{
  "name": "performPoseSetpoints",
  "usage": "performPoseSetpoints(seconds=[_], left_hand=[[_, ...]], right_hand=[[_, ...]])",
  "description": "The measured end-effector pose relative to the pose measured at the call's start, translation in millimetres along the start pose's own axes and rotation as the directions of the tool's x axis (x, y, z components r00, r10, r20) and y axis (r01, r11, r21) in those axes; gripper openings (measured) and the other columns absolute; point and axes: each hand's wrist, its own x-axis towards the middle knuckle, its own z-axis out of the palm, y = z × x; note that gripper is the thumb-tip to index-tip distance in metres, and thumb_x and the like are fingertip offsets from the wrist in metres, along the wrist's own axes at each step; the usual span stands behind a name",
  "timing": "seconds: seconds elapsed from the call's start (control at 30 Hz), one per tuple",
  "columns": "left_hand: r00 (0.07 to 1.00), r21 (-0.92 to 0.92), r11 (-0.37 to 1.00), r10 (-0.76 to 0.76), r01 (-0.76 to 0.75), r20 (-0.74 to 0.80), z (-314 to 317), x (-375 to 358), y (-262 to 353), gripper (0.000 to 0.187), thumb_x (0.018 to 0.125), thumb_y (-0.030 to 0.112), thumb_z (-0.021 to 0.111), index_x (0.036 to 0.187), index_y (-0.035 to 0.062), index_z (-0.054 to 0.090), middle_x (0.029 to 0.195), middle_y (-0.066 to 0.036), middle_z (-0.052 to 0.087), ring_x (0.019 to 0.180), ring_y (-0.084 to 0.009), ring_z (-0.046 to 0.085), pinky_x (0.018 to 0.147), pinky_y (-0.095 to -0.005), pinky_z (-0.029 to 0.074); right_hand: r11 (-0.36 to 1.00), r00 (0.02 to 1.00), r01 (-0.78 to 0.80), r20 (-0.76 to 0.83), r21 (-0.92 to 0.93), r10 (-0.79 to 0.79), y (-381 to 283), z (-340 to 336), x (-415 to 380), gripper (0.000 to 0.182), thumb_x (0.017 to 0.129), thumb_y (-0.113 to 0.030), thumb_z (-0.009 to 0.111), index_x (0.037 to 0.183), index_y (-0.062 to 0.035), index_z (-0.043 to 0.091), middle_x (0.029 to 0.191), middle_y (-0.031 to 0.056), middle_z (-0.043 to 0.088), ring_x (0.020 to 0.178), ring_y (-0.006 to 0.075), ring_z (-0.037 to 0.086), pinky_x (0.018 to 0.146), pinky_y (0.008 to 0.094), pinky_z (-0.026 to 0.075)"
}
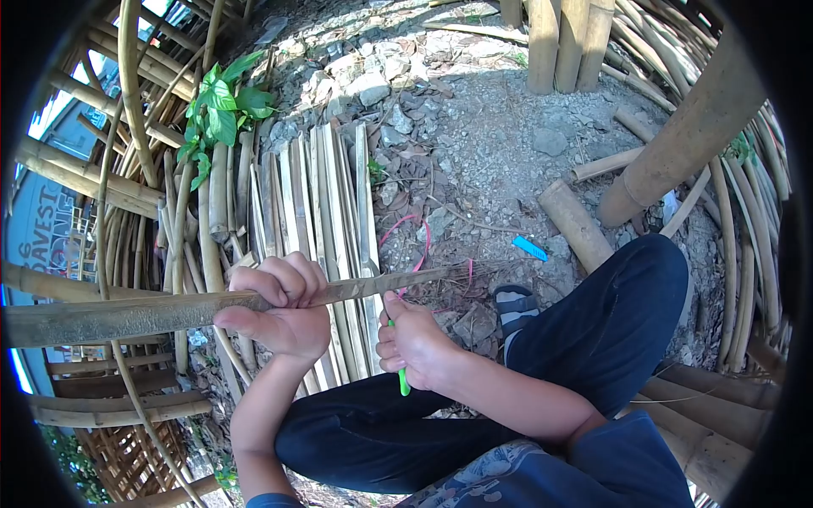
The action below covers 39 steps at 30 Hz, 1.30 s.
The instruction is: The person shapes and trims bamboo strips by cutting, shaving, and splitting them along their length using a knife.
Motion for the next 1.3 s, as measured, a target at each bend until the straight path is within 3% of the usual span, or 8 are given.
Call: performPoseSetpoints(seconds=[0.27, 0.43, 0.53, 0.6, 0.83, 1.03, 1.13, 1.3], left_hand=[[0.999, -0.012, 1.000, 0.000, 0.000, -0.038, 7, 5, 2, 0.063, 0.084, 0.075, 0.031, 0.069, 0.0136, 0.029, 0.054, 0.002, 0.024, 0.046, -0.0109, 0.022, 0.042, -0.0245, 0.019], [1.000, -0.034, 0.999, 0.010, -0.010, -0.014, -4, 7, -1, 0.064, 0.085, 0.074, 0.025, 0.071, 0.0121, 0.030, 0.056, 0.000, 0.029, 0.045, -0.0125, 0.027, 0.041, -0.0254, 0.023], [1.000, 0.000, 1.000, 0.018, -0.018, -0.020, -3, 8, 0, 0.064, 0.085, 0.074, 0.025, 0.071, 0.0121, 0.030, 0.056, 0.000, 0.028, 0.045, -0.0123, 0.026, 0.041, -0.0250, 0.022], [1.000, -0.024, 0.999, 0.025, -0.025, 0.006, -2, 8, -1, 0.063, 0.085, 0.074, 0.025, 0.071, 0.0122, 0.030, 0.056, 0.000, 0.029, 0.045, -0.0123, 0.026, 0.042, -0.0248, 0.022], [1.000, -0.030, 0.999, 0.023, -0.023, -0.003, -1, 7, -1, 0.063, 0.085, 0.074, 0.025, 0.071, 0.0119, 0.030, 0.056, 0.000, 0.029, 0.045, -0.0120, 0.025, 0.042, -0.0249, 0.021], [0.999, -0.032, 0.999, 0.033, -0.033, -0.003, -4, 8, -1, 0.063, 0.086, 0.073, 0.025, 0.071, 0.0117, 0.029, 0.056, 0.000, 0.029, 0.045, -0.0119, 0.025, 0.042, -0.0250, 0.022], [0.999, -0.019, 0.999, 0.046, -0.046, -0.010, -1, 8, -1, 0.063, 0.086, 0.072, 0.026, 0.071, 0.0118, 0.030, 0.056, 0.000, 0.028, 0.045, -0.0119, 0.025, 0.042, -0.0250, 0.022], [0.999, -0.016, 0.999, 0.043, -0.042, 0.006, -1, 9, -1, 0.062, 0.087, 0.072, 0.025, 0.071, 0.0121, 0.030, 0.055, 0.000, 0.028, 0.044, -0.0118, 0.024, 0.041, -0.0249, 0.021]], right_hand=[[0.916, 0.891, -0.327, 0.399, 0.234, 0.216, -25, -14, 2, 0.034, 0.101, -0.040, 0.035, 0.082, -0.0116, 0.039, 0.059, -0.0048, 0.029, 0.043, 0.0050, 0.024, 0.035, 0.0212, 0.019], [0.935, 0.949, 0.315, 0.059, -0.161, -0.310, -24, -21, 5, 0.033, 0.101, -0.036, 0.037, 0.082, -0.0089, 0.043, 0.058, -0.0021, 0.036, 0.043, 0.0086, 0.032, 0.037, 0.0238, 0.027], [0.442, 0.699, 0.633, 0.224, -0.635, -0.680, -9, -38, 26, 0.021, 0.100, -0.022, 0.042, 0.087, -0.0052, 0.047, 0.059, 0.0026, 0.045, 0.044, 0.0156, 0.045, 0.038, 0.0304, 0.033], [-0.266, 0.321, 0.623, 0.550, -0.735, -0.771, -10, -33, 16, 0.017, 0.096, -0.014, 0.046, 0.086, -0.0009, 0.047, 0.065, 0.0160, 0.054, 0.053, 0.0341, 0.055, 0.046, 0.0421, 0.041], [-0.226, 0.494, 0.501, 0.491, -0.835, -0.718, -1, -31, 12, 0.015, 0.093, -0.009, 0.047, 0.084, 0.0029, 0.043, 0.072, 0.0249, 0.056, 0.065, 0.0450, 0.057, 0.058, 0.0512, 0.045], [-0.349, 0.310, 0.500, 0.540, -0.793, -0.783, -1, -24, 5, 0.011, 0.090, -0.006, 0.048, 0.085, 0.0020, 0.044, 0.073, 0.0229, 0.056, 0.062, 0.0421, 0.059, 0.055, 0.0495, 0.048], [-0.447, 0.485, 0.304, 0.541, -0.841, -0.687, 1, -29, 8, 0.006, 0.086, -0.003, 0.050, 0.085, 0.0010, 0.045, 0.074, 0.0216, 0.057, 0.062, 0.0399, 0.061, 0.054, 0.0481, 0.050], [-0.424, 0.356, 0.399, 0.564, -0.813, -0.745, -3, -24, 1, 0.008, 0.082, -0.001, 0.051, 0.087, 0.0018, 0.045, 0.076, 0.0223, 0.057, 0.063, 0.0400, 0.062, 0.055, 0.0478, 0.050]])
